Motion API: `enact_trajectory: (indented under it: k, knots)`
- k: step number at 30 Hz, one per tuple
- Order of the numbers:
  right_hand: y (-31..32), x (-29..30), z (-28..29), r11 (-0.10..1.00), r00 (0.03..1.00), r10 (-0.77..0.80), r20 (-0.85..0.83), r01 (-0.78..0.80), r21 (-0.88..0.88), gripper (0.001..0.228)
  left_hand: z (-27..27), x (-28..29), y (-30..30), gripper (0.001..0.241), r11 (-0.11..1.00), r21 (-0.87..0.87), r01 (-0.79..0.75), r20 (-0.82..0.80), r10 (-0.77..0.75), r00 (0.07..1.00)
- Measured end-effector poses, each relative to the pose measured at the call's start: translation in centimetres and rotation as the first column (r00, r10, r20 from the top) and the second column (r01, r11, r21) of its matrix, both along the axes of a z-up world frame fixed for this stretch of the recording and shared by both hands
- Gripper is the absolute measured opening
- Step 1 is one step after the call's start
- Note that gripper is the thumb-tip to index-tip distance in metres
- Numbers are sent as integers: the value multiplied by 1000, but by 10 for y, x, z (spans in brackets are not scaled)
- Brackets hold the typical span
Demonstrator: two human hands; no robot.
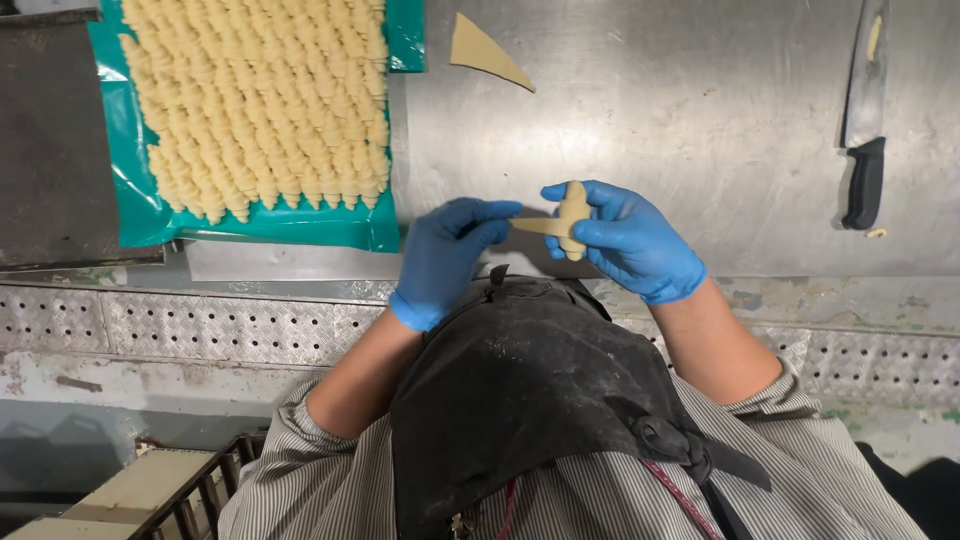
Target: Manually rolling triangular pieces of dough into croissant shapes and arranging them on a prepared tray.
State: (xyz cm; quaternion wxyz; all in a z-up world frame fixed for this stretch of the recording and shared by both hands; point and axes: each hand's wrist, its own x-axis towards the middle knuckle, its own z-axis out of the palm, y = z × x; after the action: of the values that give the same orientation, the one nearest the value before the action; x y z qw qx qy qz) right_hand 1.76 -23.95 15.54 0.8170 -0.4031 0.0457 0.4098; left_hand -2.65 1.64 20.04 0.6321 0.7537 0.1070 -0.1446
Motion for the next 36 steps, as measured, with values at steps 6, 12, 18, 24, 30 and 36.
enact_trajectory:
  k: [6, 12, 18, 24, 30, 36]
  knots:
    - [33, -2, 13, 998, 997, 21, -73, -17, 59, 55, -2, -7, 17, 21, 992, -117, 37, 115, -23, 993]
    - [75, -4, 20, 1000, 997, 12, -78, -12, -1, 55, -13, -6, 64, 22, 994, -98, 43, -28, -46, 999]
    - [119, -9, 14, 999, 995, 0, -103, -3, -33, 51, -50, -19, 117, 31, 849, -527, 24, -55, -62, 997]
    - [188, -17, 12, 999, 996, 23, -90, -21, 26, 49, -55, -26, 172, 32, 868, -493, 57, -30, -82, 996]
    - [251, -27, 7, 998, 996, -9, -91, 3, -63, 55, -55, -33, 227, 23, 927, -353, -128, -109, 95, 989]
    - [299, -38, -29, 999, 981, -36, -193, 43, 28, 49, -67, -34, 272, 20, 891, -452, -41, 16, 54, 998]
